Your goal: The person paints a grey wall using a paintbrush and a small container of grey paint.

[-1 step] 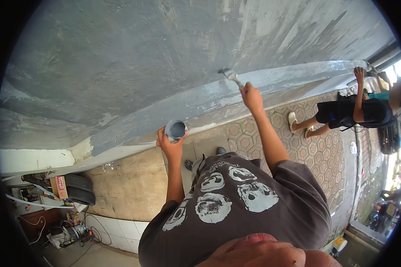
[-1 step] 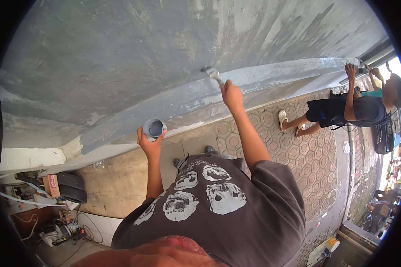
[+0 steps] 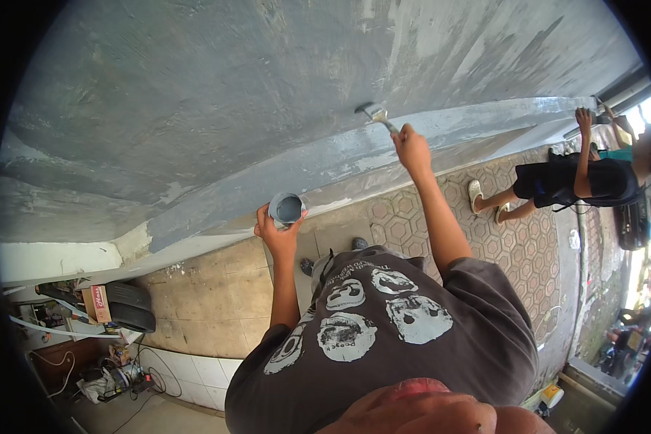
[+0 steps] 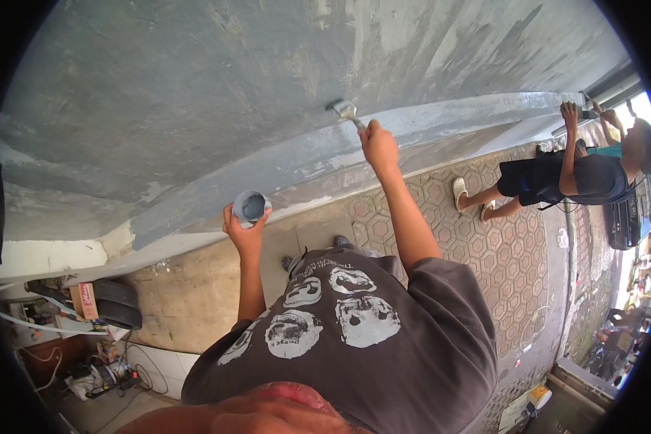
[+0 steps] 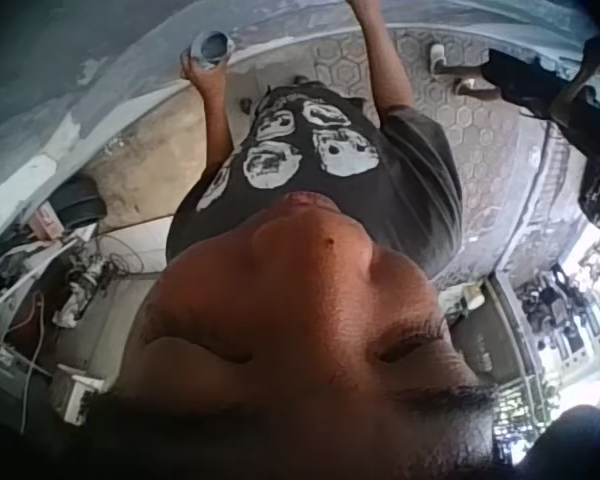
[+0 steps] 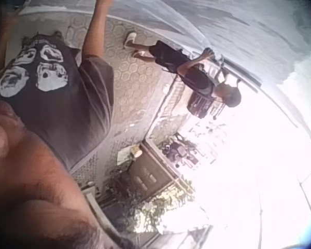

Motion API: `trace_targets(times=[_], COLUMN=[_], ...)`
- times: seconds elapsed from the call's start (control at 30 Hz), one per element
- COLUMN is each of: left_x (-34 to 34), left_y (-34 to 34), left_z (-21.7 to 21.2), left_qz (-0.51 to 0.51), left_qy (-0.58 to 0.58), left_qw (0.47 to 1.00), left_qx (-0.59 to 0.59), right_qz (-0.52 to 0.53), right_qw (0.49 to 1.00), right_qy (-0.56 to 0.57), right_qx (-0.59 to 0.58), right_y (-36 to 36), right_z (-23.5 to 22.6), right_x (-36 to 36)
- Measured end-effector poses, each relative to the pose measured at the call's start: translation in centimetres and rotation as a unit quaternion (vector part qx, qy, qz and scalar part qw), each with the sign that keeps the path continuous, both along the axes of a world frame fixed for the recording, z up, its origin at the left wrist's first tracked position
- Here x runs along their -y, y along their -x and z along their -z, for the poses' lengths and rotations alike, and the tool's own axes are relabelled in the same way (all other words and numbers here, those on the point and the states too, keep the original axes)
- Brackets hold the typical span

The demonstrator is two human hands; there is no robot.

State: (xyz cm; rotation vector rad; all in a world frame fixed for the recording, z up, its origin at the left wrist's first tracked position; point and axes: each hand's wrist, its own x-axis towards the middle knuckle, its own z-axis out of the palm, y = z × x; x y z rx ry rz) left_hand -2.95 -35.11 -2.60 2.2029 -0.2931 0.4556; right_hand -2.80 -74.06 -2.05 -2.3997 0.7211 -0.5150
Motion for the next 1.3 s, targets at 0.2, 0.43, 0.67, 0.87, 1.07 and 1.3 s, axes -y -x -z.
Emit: trace_targets(times=[0.2, 0.43, 0.67, 0.87, 1.07, 1.3], left_x=[0.5, 1.4, 1.0, 0.4, 0.5, 1.7], left_y=[-0.4, 0.2, 0.0, 0.5, 0.3, -0.2], left_z=[0.5, -1.4, -0.8, 0.0, 0.3, 0.0], left_qz=[0.003, 0.008, 0.015, 0.007, 0.013, 0.03], left_qy=[0.012, -0.048, -0.008, -0.016, 0.0, -0.002], left_qw=[1.0, 0.998, 1.0, 1.0, 1.0, 1.0], left_qx=[-0.001, 0.037, 0.009, -0.005, -0.024, -0.005], right_qz=[0.03, 0.039, 0.029, 0.044, 0.051, 0.063], right_qw=[0.977, 0.944, 0.999, 0.998, 0.952, 0.91], right_qy=[0.016, -0.006, -0.013, 0.029, 0.089, 0.103], right_qx=[0.208, 0.327, 0.001, 0.015, 0.288, 0.398], right_y=[3.9, 0.6, 3.3, 1.1, 5.0, 2.5], right_z=[-15.0, -8.5, 5.8, -5.3, -24.5, -29.0], right_x=[-1.0, 0.1, 0.1, 3.0, 3.0, 2.4])
